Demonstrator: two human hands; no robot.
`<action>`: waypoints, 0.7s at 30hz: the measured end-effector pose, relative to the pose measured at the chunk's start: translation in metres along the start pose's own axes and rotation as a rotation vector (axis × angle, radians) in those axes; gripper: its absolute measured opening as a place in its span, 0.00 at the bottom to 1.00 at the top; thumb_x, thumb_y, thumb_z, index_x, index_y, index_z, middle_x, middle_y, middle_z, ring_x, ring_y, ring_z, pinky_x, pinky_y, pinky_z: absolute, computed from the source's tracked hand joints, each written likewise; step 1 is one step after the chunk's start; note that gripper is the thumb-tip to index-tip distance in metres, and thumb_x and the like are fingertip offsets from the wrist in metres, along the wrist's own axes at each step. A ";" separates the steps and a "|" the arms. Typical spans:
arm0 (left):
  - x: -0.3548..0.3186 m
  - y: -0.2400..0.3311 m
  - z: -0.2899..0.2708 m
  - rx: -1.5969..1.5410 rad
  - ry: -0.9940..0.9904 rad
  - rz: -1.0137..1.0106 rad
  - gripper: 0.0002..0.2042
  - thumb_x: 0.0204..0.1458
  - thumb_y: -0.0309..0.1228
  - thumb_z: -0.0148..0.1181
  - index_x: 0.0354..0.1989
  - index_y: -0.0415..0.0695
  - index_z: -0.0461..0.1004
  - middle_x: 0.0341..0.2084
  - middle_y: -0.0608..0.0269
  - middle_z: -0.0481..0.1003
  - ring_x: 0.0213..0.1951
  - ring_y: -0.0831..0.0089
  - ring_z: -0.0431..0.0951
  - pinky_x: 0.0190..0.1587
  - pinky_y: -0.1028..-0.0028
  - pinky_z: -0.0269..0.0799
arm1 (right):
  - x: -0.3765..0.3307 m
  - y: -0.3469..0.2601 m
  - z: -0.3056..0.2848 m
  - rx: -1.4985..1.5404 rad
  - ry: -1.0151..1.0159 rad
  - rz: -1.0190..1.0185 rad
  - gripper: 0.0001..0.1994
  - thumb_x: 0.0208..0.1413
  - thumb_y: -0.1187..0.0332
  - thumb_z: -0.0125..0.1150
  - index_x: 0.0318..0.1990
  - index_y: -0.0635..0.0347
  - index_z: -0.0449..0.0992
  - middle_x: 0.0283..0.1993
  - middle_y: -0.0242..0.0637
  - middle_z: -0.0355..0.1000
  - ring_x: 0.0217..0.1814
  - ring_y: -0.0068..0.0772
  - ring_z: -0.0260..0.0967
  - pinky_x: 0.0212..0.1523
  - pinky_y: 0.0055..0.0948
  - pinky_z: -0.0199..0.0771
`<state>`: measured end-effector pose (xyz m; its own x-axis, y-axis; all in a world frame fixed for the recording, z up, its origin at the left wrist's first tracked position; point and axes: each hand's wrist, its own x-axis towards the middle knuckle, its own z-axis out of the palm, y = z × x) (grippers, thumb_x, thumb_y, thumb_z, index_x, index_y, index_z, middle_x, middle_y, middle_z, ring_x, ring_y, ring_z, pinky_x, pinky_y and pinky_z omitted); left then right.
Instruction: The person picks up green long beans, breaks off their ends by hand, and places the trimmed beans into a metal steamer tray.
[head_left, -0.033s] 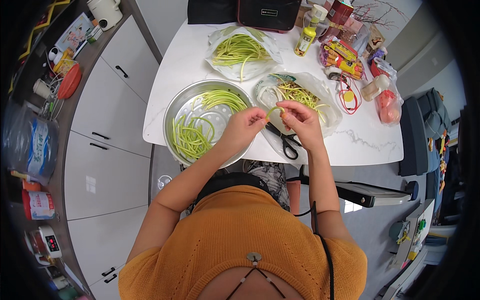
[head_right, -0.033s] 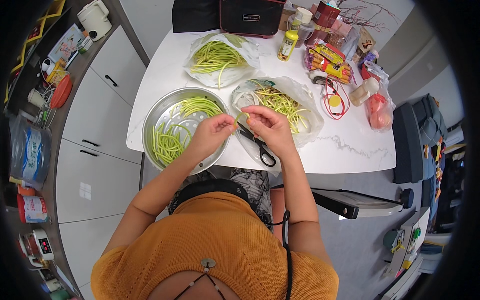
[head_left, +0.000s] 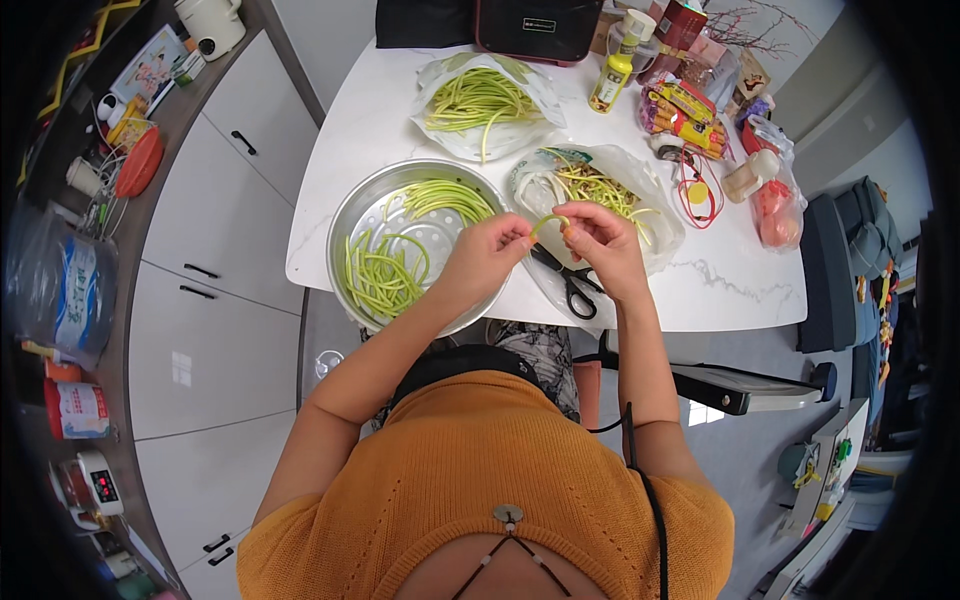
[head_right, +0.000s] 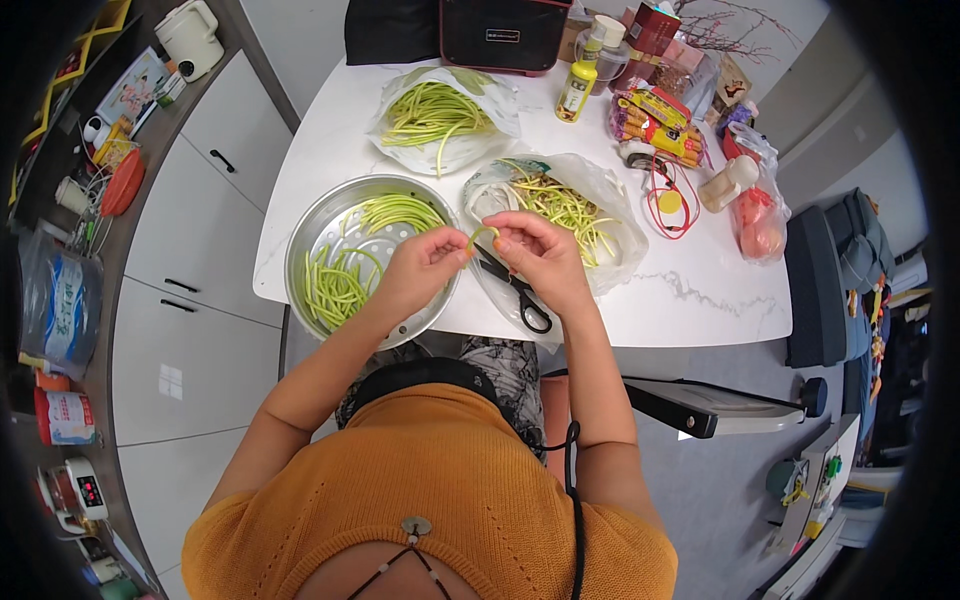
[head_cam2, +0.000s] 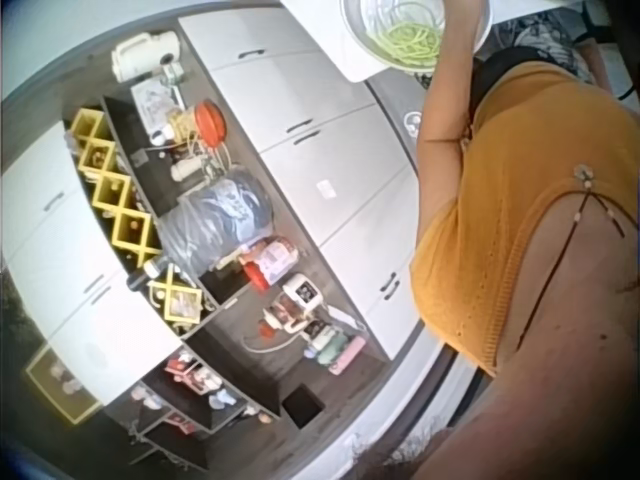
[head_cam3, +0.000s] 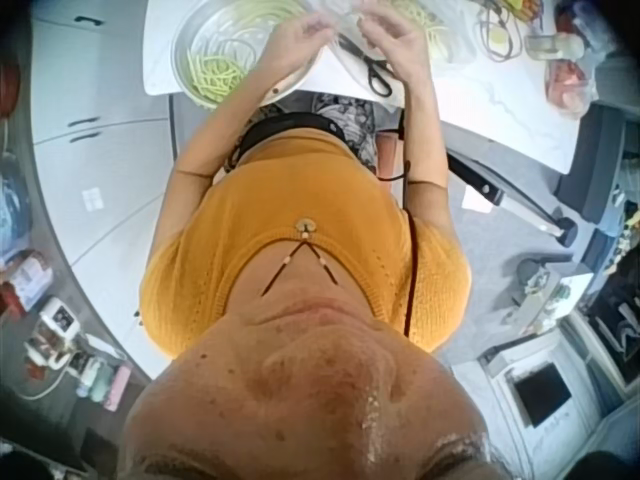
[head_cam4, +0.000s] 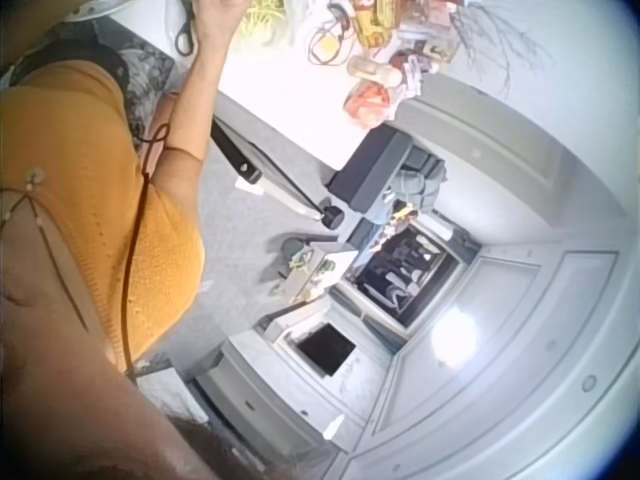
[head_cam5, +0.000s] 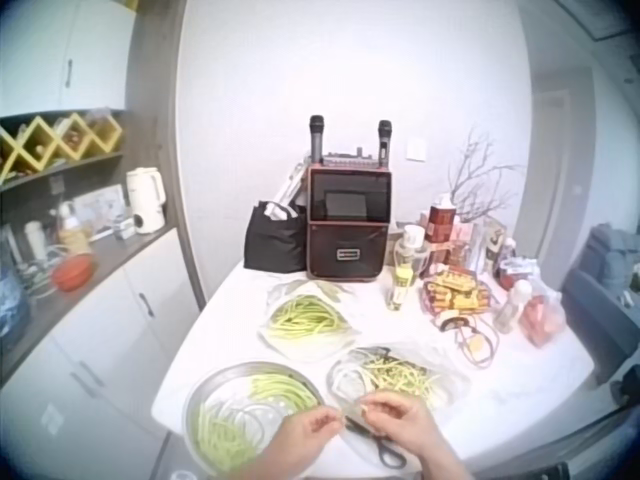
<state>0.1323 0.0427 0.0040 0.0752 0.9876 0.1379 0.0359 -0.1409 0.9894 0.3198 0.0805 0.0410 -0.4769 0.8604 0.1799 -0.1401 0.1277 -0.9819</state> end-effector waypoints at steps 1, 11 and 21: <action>0.000 0.000 -0.001 0.033 -0.005 0.013 0.05 0.53 0.27 0.56 0.33 0.37 0.73 0.20 0.68 0.72 0.23 0.84 0.67 0.27 0.80 0.63 | 0.000 -0.001 0.001 -0.031 0.001 -0.031 0.11 0.51 0.74 0.62 0.44 0.63 0.76 0.35 0.25 0.68 0.33 0.12 0.62 0.32 0.12 0.65; -0.009 0.025 -0.007 0.163 -0.158 -0.086 0.05 0.54 0.25 0.54 0.36 0.36 0.73 0.28 0.69 0.74 0.32 0.85 0.71 0.38 0.82 0.67 | 0.002 0.001 0.000 -0.178 0.031 -0.181 0.08 0.48 0.75 0.64 0.37 0.63 0.78 0.40 0.31 0.68 0.39 0.18 0.64 0.37 0.16 0.65; -0.010 0.023 -0.007 0.093 -0.158 -0.084 0.06 0.54 0.25 0.55 0.37 0.37 0.73 0.28 0.70 0.73 0.32 0.85 0.70 0.37 0.82 0.67 | 0.001 0.000 -0.001 -0.169 0.063 -0.196 0.06 0.50 0.77 0.61 0.36 0.63 0.78 0.37 0.32 0.69 0.40 0.21 0.66 0.40 0.18 0.66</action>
<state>0.1259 0.0301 0.0253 0.2237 0.9739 0.0391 0.1397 -0.0717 0.9876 0.3205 0.0817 0.0411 -0.3995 0.8394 0.3685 -0.0751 0.3707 -0.9257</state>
